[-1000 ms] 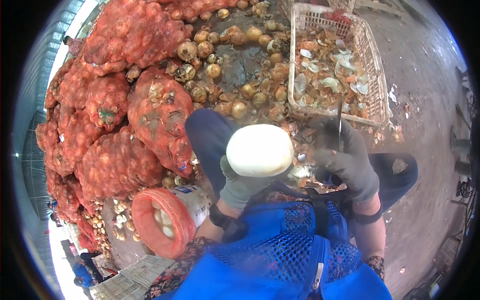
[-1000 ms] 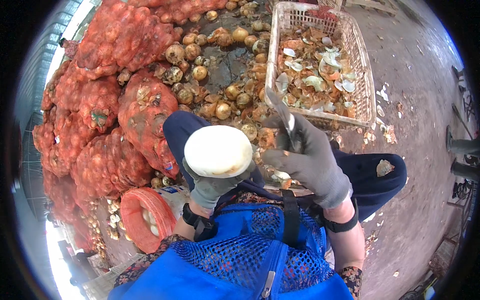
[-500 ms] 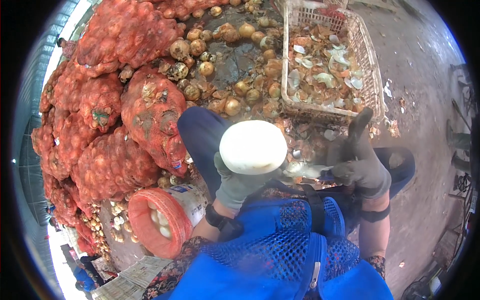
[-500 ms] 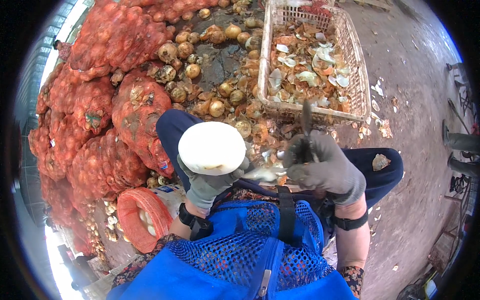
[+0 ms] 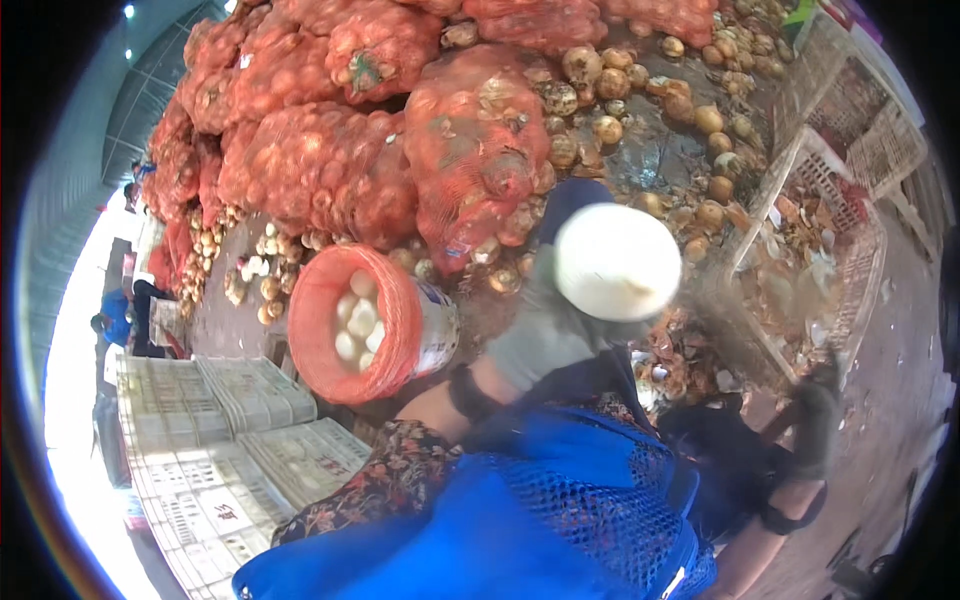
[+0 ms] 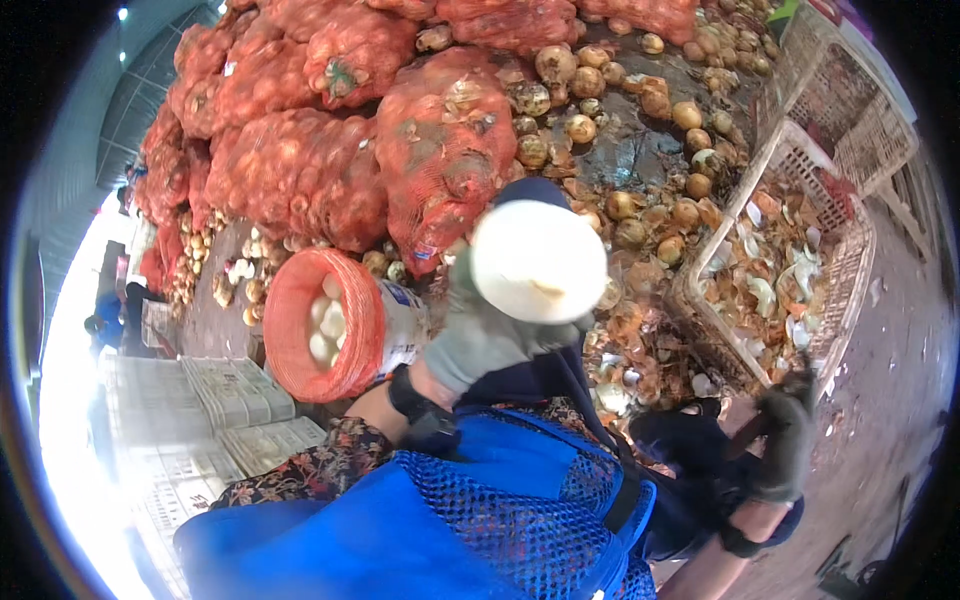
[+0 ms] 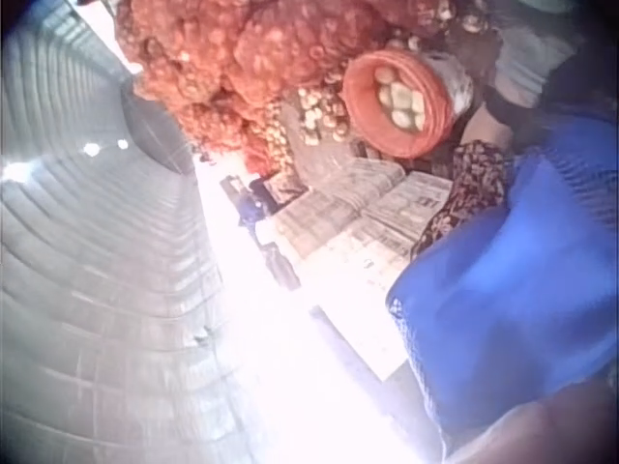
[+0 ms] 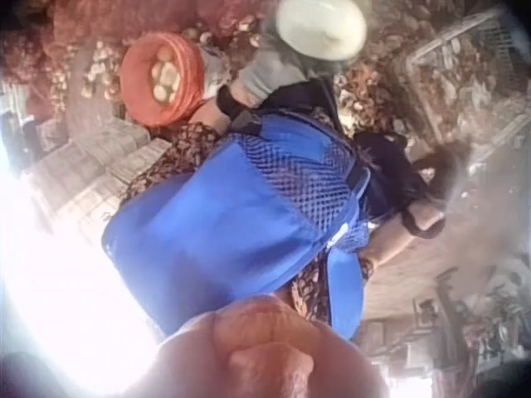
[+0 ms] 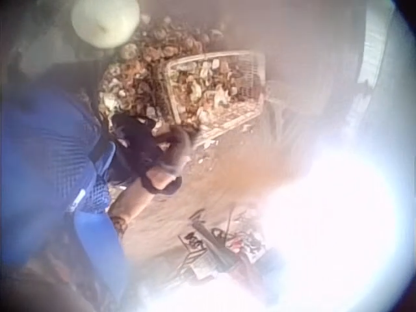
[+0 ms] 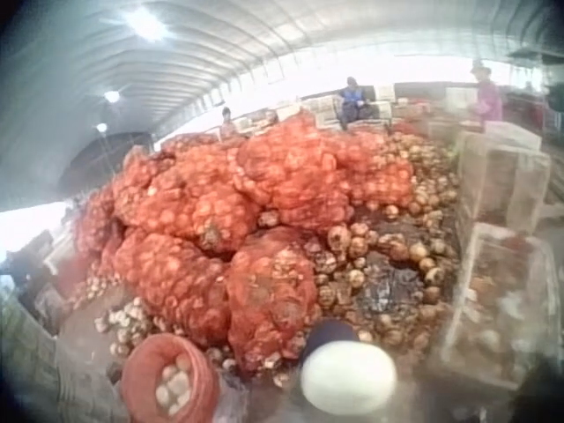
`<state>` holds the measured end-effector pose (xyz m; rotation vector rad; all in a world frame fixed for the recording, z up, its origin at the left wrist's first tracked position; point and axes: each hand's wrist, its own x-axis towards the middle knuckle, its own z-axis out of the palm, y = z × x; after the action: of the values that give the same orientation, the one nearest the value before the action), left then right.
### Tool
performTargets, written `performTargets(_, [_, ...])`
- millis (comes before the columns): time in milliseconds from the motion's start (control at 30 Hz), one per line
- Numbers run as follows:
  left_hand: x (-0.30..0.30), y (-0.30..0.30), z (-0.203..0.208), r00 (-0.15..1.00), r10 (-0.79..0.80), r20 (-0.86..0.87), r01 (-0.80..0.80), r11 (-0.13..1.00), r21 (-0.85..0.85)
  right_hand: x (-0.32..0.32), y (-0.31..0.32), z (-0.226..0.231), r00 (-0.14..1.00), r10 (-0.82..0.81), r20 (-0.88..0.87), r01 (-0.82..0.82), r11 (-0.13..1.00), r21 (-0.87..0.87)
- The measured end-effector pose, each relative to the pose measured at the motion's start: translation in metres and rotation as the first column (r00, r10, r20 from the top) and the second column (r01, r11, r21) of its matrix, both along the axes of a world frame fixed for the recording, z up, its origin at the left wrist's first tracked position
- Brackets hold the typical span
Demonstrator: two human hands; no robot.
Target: The person is peeling the outer layers off of onions using a knife.
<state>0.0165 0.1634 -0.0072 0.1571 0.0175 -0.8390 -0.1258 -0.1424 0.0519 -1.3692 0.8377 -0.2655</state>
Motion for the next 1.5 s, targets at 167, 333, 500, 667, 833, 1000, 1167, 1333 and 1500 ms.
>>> performTargets(167, [0.002, 0.044, 0.030, 0.983, 0.185, 0.003, -0.183, 0.975, -0.127, 0.040, 0.105, -0.007, 0.898, 0.430, 0.098, -0.441, 0.882, 0.170])
performTargets(333, [-0.009, 0.032, 0.034, 0.973, 0.217, -0.080, -0.219, 0.976, -0.021, 0.048, 0.130, 0.004, 0.893, 0.330, 0.307, -0.440, 0.786, 0.435])
performTargets(500, [-0.009, 0.016, 0.037, 0.979, 0.180, 0.095, -0.194, 0.967, 0.167, 0.025, 0.128, -0.001, 0.833, 0.399, 0.383, -0.549, 0.683, 0.482])
performTargets(667, [0.002, -0.007, 0.036, 0.903, 0.244, 0.354, -0.285, 0.956, 0.066, -0.012, 0.128, -0.014, 0.735, 0.531, 0.422, -0.653, 0.388, 0.650])
performTargets(833, [0.008, -0.016, 0.046, 0.922, 0.189, 0.339, -0.230, 0.970, 0.084, -0.015, 0.113, -0.012, 0.742, 0.568, 0.357, -0.671, 0.627, 0.396])
performTargets(1000, [0.007, -0.021, 0.046, 0.982, 0.081, 0.169, -0.061, 0.991, -0.121, 0.010, 0.078, 0.033, 0.838, 0.513, 0.183, -0.377, 0.789, -0.484])
performTargets(1167, [0.022, -0.016, 0.042, 0.898, -0.163, 0.408, 0.031, 0.950, 0.312, 0.038, 0.026, 0.094, 0.830, 0.549, -0.098, -0.147, 0.046, -0.988])
performTargets(1333, [0.023, -0.035, 0.064, 0.880, -0.268, 0.393, 0.111, 0.919, 0.378, 0.060, 0.024, 0.138, 0.728, 0.597, -0.338, -0.232, -0.249, -0.940])
performTargets(1500, [0.015, -0.046, 0.078, 0.831, -0.346, 0.435, 0.192, 0.913, 0.360, 0.067, 0.019, 0.138, 0.715, 0.549, -0.433, -0.312, -0.304, -0.900])
